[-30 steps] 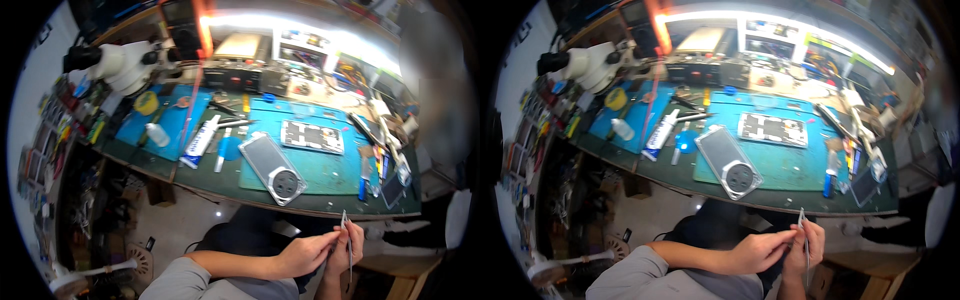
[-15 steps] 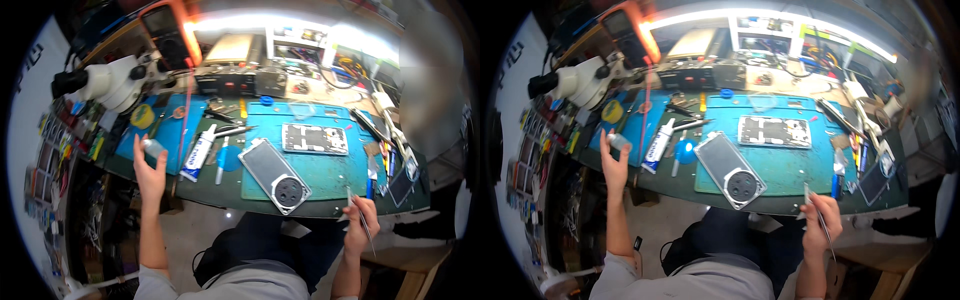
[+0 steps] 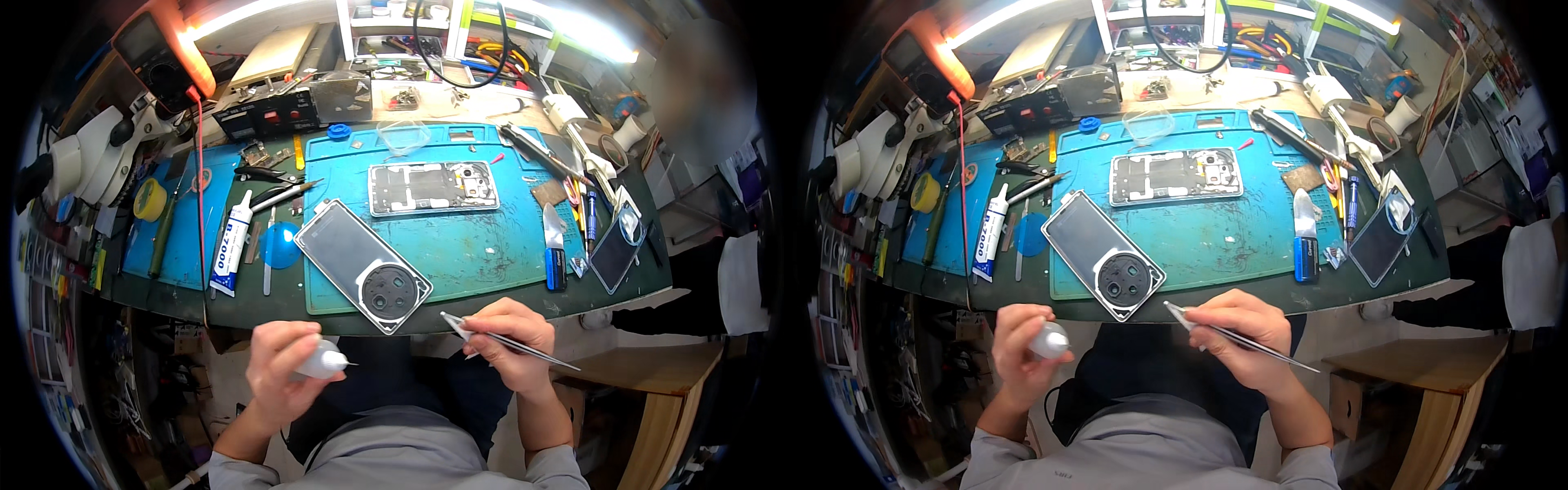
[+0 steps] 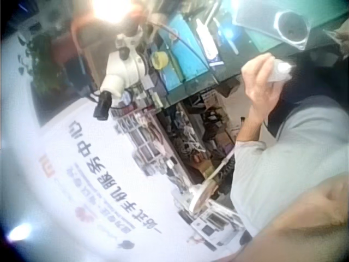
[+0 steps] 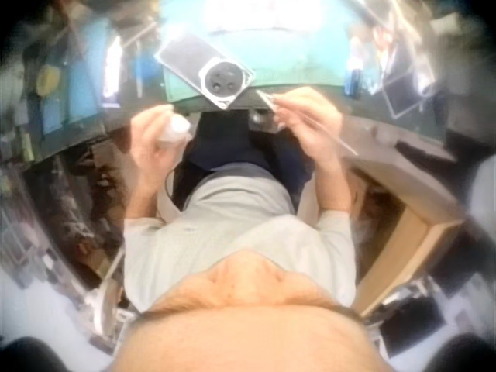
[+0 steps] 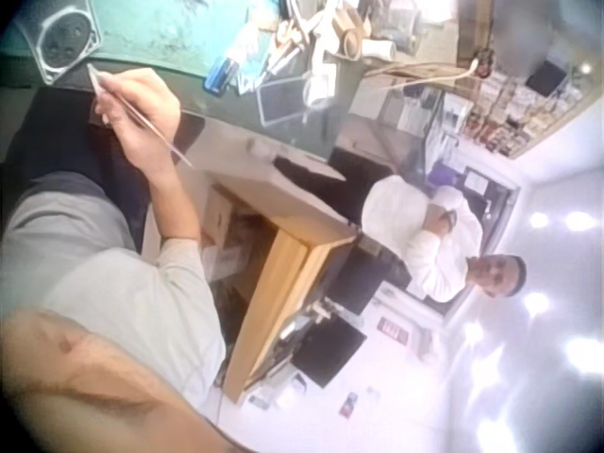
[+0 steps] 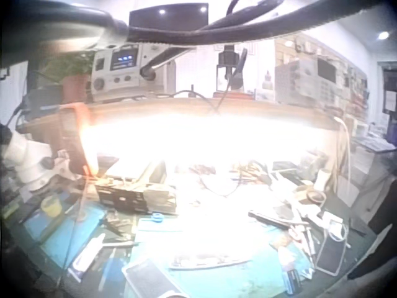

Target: The person applies adhesive to a smartphone back cover, uses a heat gun to warm the camera module area, and then uses tweezers to place small components into the camera housing. The person handles the phone, adhesive tube, heat gun, and tweezers throughout the process.

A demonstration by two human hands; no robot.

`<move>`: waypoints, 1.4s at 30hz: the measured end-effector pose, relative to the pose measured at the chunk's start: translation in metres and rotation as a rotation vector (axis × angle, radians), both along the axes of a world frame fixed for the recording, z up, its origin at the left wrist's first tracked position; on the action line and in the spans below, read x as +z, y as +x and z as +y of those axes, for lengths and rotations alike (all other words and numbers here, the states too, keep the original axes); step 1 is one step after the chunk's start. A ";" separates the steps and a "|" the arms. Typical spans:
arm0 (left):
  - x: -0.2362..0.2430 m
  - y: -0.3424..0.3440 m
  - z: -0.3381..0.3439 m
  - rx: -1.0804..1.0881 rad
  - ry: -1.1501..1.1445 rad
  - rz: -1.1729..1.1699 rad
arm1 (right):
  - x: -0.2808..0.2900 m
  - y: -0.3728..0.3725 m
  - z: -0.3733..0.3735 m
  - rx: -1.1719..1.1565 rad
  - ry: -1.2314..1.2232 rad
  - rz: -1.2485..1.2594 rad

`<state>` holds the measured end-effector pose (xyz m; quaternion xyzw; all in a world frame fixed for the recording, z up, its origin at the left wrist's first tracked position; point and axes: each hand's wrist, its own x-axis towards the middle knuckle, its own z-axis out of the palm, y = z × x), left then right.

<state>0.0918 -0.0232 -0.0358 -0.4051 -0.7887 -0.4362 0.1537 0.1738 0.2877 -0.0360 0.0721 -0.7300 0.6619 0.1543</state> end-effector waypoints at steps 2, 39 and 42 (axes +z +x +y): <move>0.002 -0.002 0.014 -0.041 -0.088 0.057 | -0.005 0.001 -0.001 0.014 -0.025 0.017; 0.014 -0.021 0.057 -0.045 -0.195 0.069 | -0.002 -0.002 0.003 0.167 -0.073 -0.104; 0.011 -0.020 0.054 -0.066 -0.127 0.053 | -0.004 -0.001 0.005 0.161 -0.079 -0.098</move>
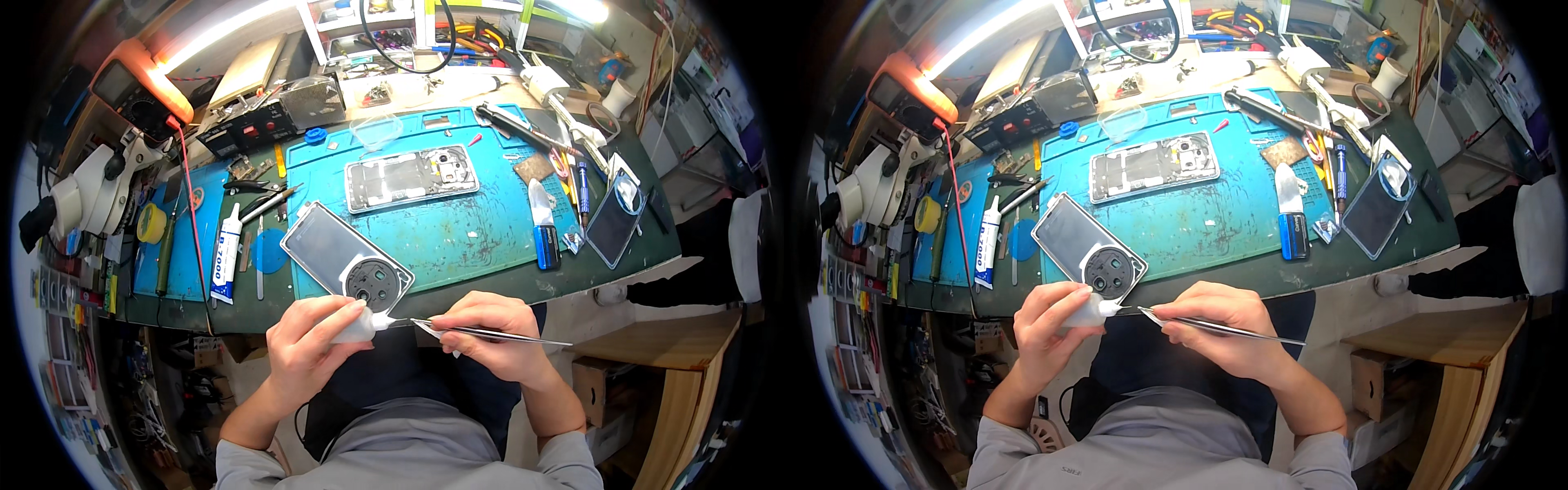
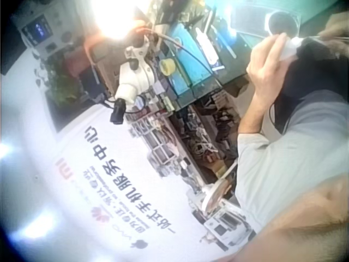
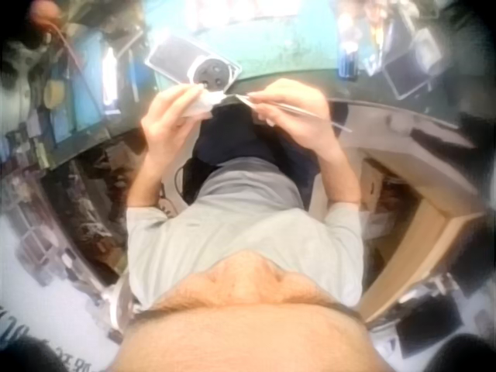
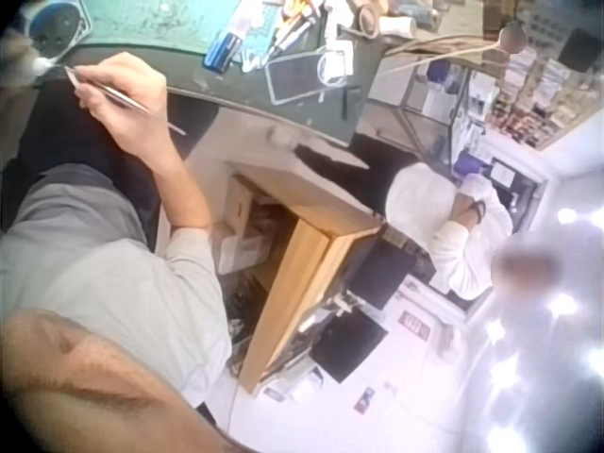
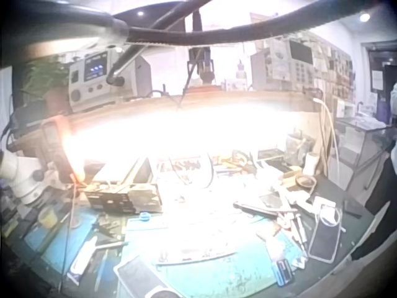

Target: The person applies adhesive to a smartphone back cover, uses a heat gun to warm the camera module area, and then uses tweezers to place small components into the camera housing. The person handles the phone, adhesive tube, heat gun, and tweezers throughout the process.

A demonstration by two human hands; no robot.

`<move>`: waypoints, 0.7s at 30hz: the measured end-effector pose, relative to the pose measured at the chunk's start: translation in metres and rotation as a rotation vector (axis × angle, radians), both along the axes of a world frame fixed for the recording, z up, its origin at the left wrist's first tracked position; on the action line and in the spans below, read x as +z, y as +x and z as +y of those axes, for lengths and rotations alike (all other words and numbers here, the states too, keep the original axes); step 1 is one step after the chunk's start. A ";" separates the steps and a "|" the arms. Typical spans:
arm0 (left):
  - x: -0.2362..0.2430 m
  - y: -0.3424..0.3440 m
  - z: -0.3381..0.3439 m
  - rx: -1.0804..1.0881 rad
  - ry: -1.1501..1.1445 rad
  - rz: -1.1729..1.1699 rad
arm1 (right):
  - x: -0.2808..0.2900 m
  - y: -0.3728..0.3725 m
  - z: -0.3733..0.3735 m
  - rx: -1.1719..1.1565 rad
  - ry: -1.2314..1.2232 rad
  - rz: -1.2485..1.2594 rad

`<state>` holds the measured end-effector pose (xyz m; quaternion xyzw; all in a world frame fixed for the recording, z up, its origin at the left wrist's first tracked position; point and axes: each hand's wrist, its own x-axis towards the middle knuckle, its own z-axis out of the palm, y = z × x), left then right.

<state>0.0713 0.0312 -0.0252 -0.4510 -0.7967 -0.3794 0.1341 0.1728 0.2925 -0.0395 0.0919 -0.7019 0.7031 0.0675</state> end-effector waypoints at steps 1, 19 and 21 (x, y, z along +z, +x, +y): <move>-0.002 0.000 -0.003 -0.006 0.030 -0.008 | 0.001 0.000 0.000 -0.008 -0.007 -0.004; -0.046 -0.108 -0.205 0.890 0.380 -0.234 | 0.030 -0.043 0.030 -0.139 0.158 -0.208; -0.047 -0.108 -0.210 0.907 0.411 -0.216 | 0.034 -0.054 0.033 -0.072 0.164 -0.203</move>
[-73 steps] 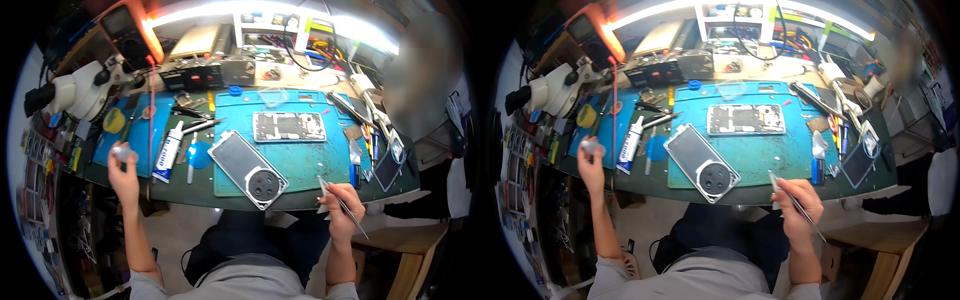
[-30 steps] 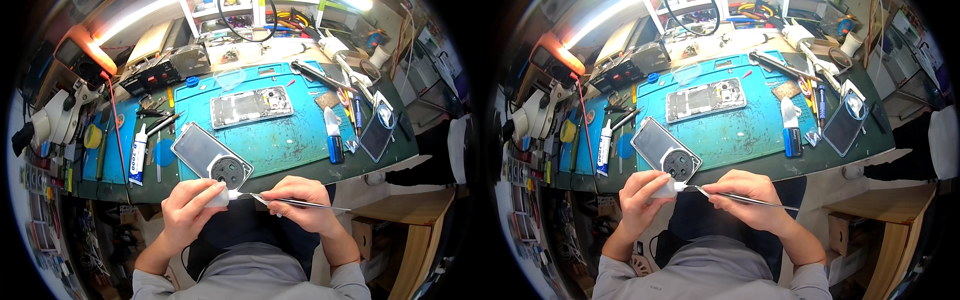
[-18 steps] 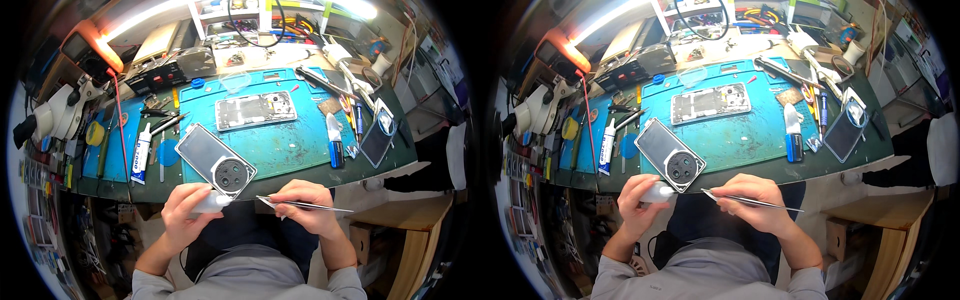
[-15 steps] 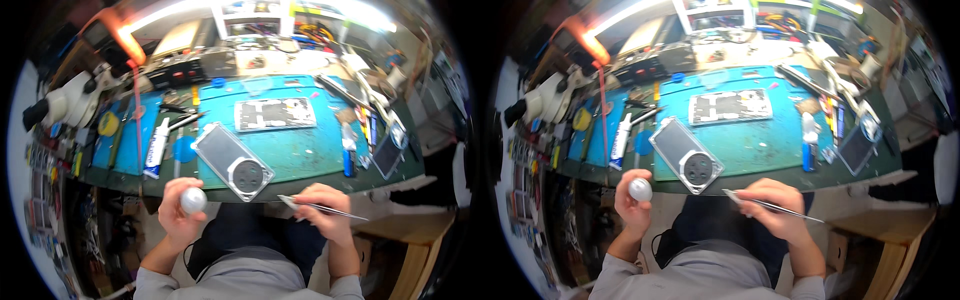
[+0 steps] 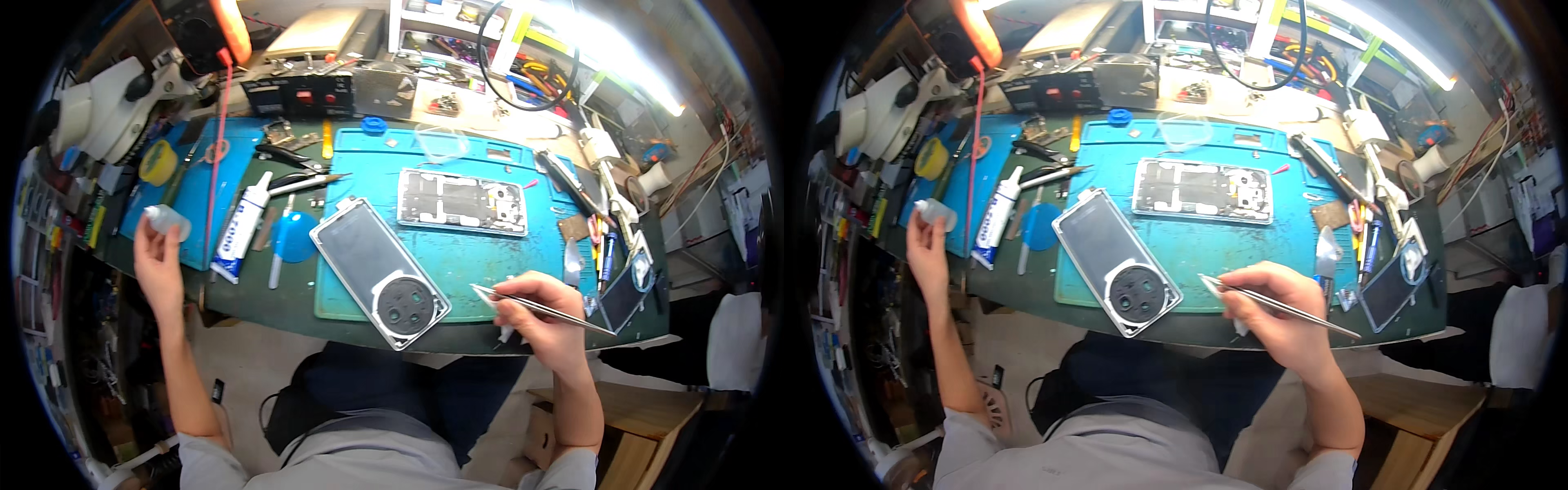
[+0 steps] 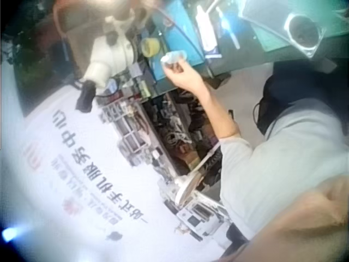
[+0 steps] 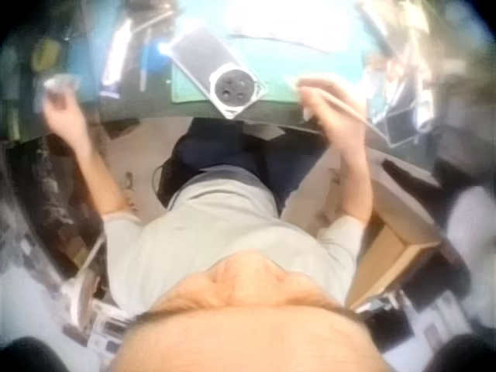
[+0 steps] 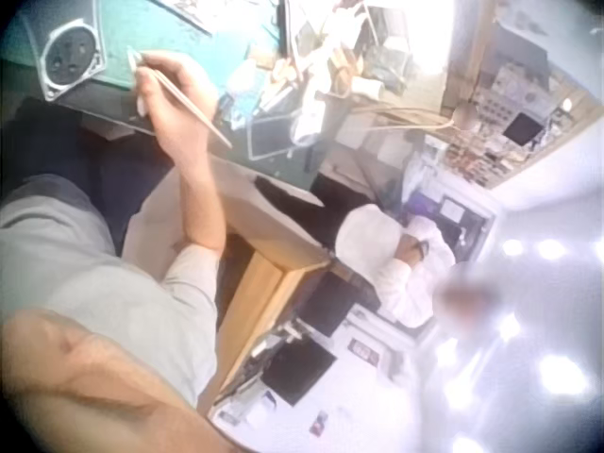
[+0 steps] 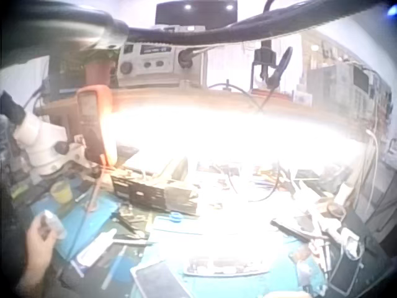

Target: The person applies adhesive to a smartphone back cover, uses a heat gun to warm the camera module area, and then uses tweezers to place small components into the camera housing. The person handles the phone, adhesive tube, heat gun, and tweezers throughout the process.

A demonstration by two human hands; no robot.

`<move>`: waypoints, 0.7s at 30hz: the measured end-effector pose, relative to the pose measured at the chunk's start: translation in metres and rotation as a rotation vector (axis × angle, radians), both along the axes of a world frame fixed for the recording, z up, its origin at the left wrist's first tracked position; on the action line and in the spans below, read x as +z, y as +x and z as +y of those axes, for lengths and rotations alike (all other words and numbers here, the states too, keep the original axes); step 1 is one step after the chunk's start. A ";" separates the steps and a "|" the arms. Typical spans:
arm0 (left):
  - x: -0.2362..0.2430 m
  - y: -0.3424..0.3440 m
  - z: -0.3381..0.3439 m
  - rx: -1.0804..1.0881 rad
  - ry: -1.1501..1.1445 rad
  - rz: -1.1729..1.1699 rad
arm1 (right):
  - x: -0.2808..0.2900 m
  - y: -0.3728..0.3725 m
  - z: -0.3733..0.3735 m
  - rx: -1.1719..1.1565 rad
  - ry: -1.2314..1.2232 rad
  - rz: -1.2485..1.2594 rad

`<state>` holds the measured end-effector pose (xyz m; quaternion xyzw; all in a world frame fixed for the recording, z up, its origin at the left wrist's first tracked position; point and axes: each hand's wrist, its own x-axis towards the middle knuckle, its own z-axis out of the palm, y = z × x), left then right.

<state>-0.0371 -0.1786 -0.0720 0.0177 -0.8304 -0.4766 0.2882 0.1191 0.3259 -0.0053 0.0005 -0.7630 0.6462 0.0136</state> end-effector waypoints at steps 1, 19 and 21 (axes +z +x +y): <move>0.000 0.002 0.000 -0.003 0.002 0.017 | 0.005 -0.006 0.001 0.035 -0.011 -0.056; 0.052 0.037 0.193 -1.054 -0.815 0.241 | -0.006 -0.059 0.017 0.494 0.049 0.012; 0.053 0.037 0.191 -1.060 -0.814 0.233 | -0.004 -0.061 0.017 0.504 0.046 0.012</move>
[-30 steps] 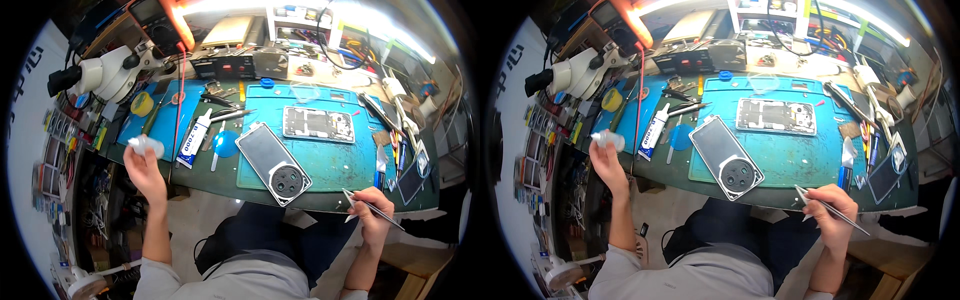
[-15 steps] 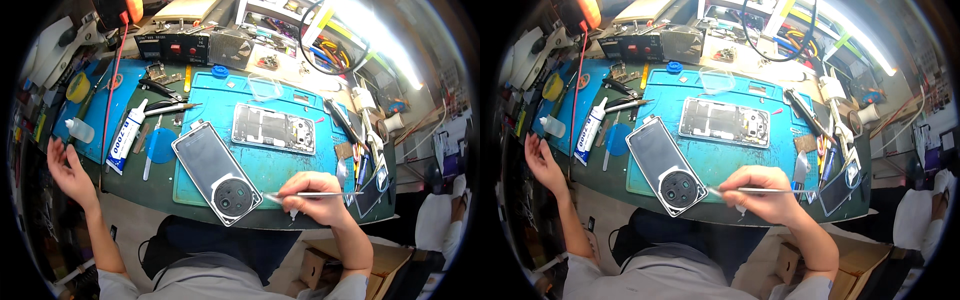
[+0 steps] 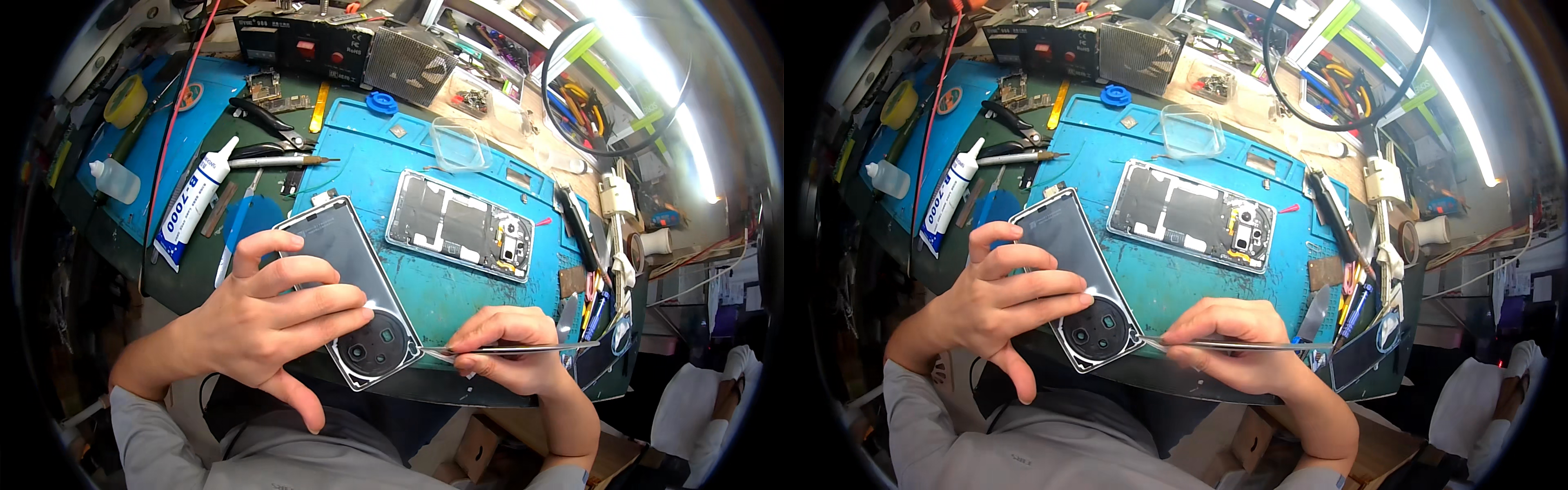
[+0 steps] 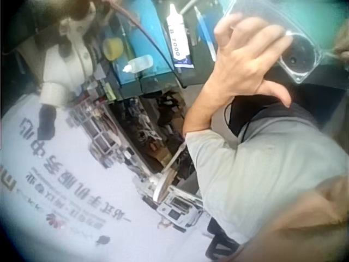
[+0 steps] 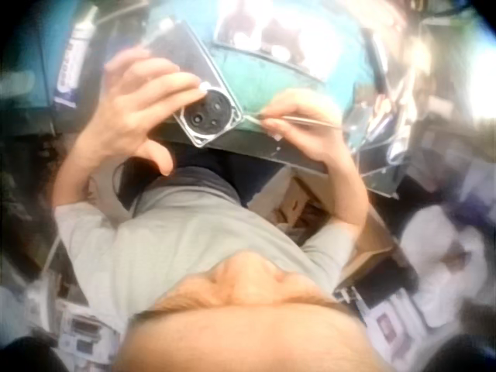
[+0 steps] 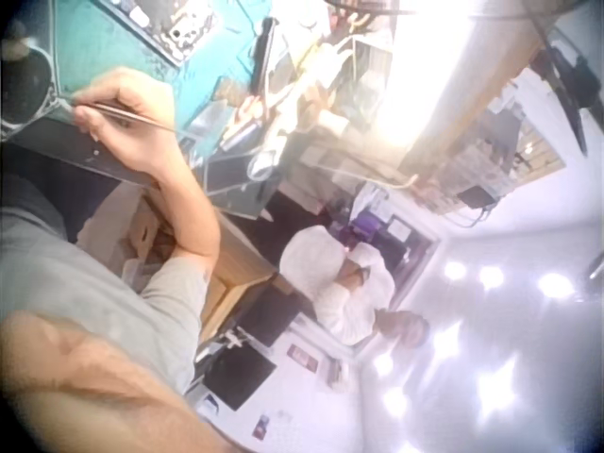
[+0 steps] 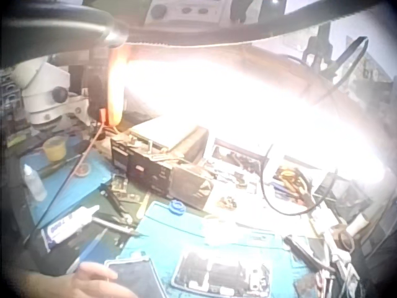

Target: The person applies adhesive to a smartphone back cover, uses a heat gun to warm the camera module area, and then uses tweezers to place small components into the camera housing. The person handles the phone, adhesive tube, heat gun, and tweezers throughout the process.

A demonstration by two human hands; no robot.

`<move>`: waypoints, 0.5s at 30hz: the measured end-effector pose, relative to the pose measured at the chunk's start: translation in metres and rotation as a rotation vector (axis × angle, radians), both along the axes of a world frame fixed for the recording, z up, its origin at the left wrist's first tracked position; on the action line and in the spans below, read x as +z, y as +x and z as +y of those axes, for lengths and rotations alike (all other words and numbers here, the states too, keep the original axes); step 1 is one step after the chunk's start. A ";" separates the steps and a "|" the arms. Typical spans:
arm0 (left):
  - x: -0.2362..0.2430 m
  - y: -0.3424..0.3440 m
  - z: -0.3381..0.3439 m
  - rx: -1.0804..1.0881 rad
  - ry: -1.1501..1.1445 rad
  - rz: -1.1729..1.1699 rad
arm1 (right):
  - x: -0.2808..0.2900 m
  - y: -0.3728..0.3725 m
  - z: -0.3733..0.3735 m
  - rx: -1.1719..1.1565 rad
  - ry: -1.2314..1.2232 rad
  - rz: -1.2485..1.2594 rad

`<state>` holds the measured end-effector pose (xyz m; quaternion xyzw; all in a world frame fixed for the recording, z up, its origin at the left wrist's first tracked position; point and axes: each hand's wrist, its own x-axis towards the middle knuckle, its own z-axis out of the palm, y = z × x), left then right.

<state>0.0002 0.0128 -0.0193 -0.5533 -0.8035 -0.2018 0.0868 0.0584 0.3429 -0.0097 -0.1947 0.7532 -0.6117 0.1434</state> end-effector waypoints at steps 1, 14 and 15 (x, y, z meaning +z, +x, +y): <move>-0.002 0.000 0.000 0.004 0.005 -0.003 | 0.001 -0.001 -0.001 0.007 0.008 0.006; -0.008 -0.002 0.003 0.024 0.046 -0.047 | 0.000 -0.004 -0.005 0.048 0.065 0.101; -0.008 -0.002 0.003 0.024 0.046 -0.045 | 0.001 -0.004 -0.005 0.045 0.068 0.099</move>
